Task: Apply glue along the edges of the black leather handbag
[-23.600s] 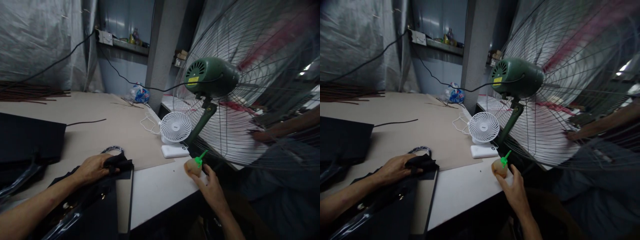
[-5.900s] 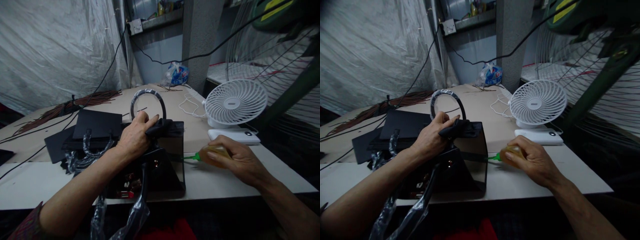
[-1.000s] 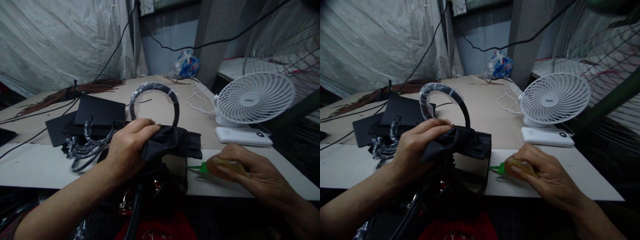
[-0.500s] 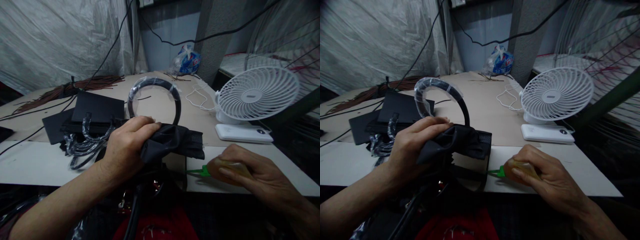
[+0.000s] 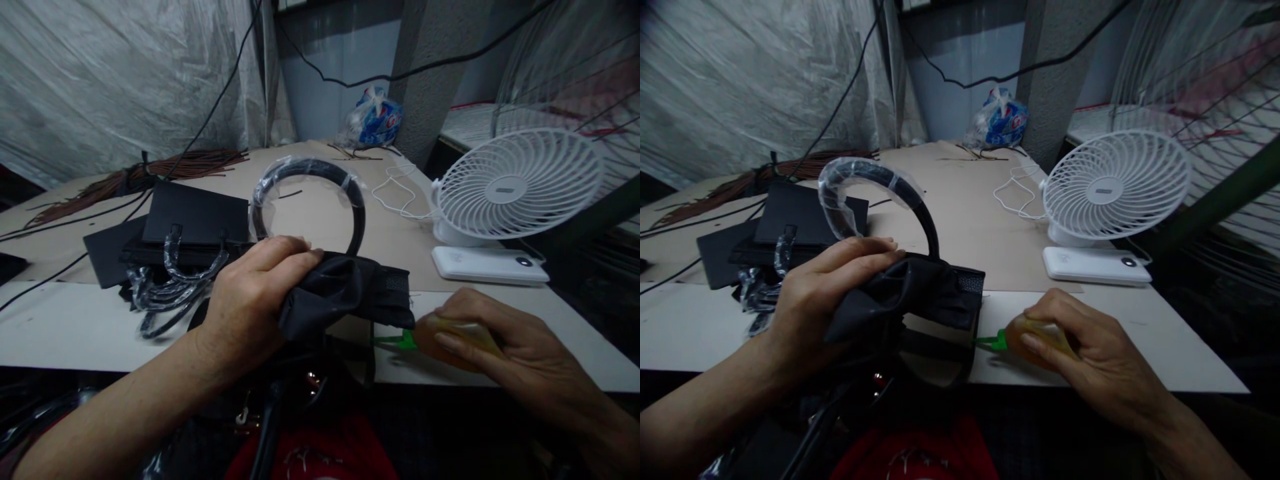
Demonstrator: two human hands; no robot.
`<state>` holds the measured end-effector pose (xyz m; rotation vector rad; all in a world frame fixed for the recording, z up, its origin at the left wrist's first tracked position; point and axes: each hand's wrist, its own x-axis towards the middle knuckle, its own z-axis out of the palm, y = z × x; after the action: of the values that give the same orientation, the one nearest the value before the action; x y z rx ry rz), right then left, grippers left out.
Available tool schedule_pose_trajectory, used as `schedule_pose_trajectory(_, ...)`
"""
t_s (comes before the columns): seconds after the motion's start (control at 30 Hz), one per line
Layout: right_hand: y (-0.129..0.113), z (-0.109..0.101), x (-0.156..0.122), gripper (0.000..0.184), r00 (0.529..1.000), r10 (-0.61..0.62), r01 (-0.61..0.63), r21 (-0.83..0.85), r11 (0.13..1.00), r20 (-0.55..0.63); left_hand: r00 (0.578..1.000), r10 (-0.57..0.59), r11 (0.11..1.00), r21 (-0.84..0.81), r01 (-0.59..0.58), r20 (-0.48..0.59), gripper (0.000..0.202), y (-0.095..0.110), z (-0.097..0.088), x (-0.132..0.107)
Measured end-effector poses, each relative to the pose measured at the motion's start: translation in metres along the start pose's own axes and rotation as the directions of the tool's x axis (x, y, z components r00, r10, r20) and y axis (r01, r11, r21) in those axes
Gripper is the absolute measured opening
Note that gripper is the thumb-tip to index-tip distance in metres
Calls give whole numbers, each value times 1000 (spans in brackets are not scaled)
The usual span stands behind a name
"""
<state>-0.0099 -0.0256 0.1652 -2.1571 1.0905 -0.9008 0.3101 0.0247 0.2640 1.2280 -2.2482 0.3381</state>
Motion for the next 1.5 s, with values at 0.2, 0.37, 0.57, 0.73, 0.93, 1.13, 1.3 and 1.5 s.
schedule_pose_trajectory(0.2, -5, -3, 0, 21, 999, 3, -4, -18, 1000, -37, 1000, 2, 1000, 8, -2, -2, 31, 0, 1, -1)
schedule_pose_trajectory(0.37, -5, -3, -4, 21, 999, 51, -50, 23, 998, -11, 1000, -4, 1000, 6, 4, 3, 30, 1, 1, -4)
schedule_pose_trajectory(0.57, -12, -1, -7, 14, 993, -85, 78, -79, 994, -87, 1000, -7, 1000, 10, 7, 9, 30, 6, -3, -5)
schedule_pose_trajectory(0.73, -12, -1, -10, 15, 995, -98, 99, -80, 992, 14, 1000, 1, 1000, 17, -1, 16, 29, 6, -3, -5)
schedule_pose_trajectory(0.93, -17, 0, -11, 14, 989, -142, 138, -92, 986, -32, 1000, 8, 1000, 12, -8, 2, 30, 6, -2, -7)
schedule_pose_trajectory(1.13, -23, 0, -11, 14, 991, -125, 119, -113, 986, -50, 1000, 9, 1000, 8, -9, -5, 30, 5, -2, -9)
schedule_pose_trajectory(1.3, -20, 0, -14, 10, 990, -137, 138, -27, 990, 31, 1000, 6, 1000, 11, -6, -2, 29, 7, 0, -9)
schedule_pose_trajectory(1.5, -20, 3, -18, 23, 994, -31, 19, -108, 994, -109, 1000, 10, 1000, 20, -10, 6, 28, 7, 3, -11)
